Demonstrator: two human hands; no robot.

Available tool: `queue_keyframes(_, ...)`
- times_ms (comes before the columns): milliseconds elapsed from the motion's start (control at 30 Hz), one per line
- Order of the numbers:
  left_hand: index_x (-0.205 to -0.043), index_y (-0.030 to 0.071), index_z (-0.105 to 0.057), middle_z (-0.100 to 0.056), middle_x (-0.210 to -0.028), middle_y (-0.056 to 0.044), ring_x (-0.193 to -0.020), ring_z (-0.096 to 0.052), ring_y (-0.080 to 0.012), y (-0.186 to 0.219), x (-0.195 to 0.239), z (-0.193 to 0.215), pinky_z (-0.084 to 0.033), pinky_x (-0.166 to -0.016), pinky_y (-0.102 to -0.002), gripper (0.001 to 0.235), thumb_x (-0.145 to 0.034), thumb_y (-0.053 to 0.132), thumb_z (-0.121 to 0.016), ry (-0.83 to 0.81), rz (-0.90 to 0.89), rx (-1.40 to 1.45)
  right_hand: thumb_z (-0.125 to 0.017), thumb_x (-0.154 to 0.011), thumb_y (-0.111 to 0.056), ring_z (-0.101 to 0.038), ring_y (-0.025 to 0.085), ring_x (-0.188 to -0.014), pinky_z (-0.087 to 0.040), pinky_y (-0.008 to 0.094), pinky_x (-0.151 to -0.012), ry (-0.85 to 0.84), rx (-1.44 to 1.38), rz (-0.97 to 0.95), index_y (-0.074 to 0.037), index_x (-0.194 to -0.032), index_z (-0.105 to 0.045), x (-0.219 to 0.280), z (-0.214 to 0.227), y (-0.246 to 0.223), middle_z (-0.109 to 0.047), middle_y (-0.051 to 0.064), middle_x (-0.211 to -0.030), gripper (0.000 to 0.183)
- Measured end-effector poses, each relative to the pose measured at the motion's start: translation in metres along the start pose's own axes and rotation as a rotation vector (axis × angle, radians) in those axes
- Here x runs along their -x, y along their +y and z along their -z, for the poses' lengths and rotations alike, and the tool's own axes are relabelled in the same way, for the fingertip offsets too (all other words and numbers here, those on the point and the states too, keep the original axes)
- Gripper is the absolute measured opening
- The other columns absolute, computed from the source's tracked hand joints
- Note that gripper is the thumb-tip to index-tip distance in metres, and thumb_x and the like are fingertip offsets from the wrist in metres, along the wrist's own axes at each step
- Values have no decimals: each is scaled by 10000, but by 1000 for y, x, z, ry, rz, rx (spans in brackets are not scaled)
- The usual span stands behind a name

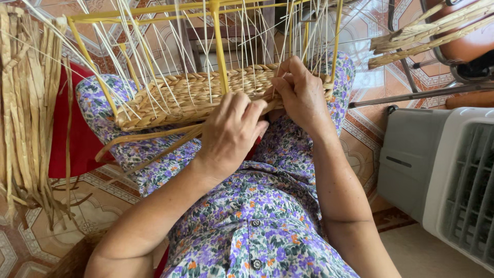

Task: The person weaves a basket using dried palm leaves on a yellow metal frame held on their lap. They interlace the leaves through vertical strings, occasionally adjusting the frame and trimming excess material with scissors.

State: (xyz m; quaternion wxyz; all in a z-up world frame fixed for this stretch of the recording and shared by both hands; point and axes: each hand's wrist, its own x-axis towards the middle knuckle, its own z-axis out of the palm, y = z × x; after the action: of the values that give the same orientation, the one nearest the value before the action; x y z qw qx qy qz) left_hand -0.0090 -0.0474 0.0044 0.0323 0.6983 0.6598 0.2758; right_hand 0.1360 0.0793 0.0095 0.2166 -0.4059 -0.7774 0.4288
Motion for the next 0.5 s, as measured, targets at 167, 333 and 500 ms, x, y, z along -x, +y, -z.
queue_keyframes(167,-1026,-12,-587,-640,-970,-171,-905,-648,-273,6,-5,-11,-608,-750,-396,224,-838,63,-683,-56,31,-133,-644,-1021,-47,-704,117,-713,-532,272,-601,4,-19,-29,-20,-1050,-534,2,-2,5,-725,92,-792,117)
queue_keyframes(333,-1117,-67,-586,-683,-785,-193,-545,-652,-219,8,-9,-10,-545,-410,-325,165,-956,-39,-606,-258,132,191,-630,-1037,-49,-562,80,-600,-450,253,-519,-35,-105,-168,-22,-1073,-568,5,6,-4,-678,70,-768,77)
queue_keyframes(500,-1057,-16,-650,-665,-690,-113,-475,-596,-143,-6,-20,15,-505,-357,-252,122,-953,-38,-592,-272,151,331,-659,-1050,-66,-557,89,-608,-438,239,-520,130,-17,2,-45,-1094,-743,20,22,-21,-754,33,-882,97)
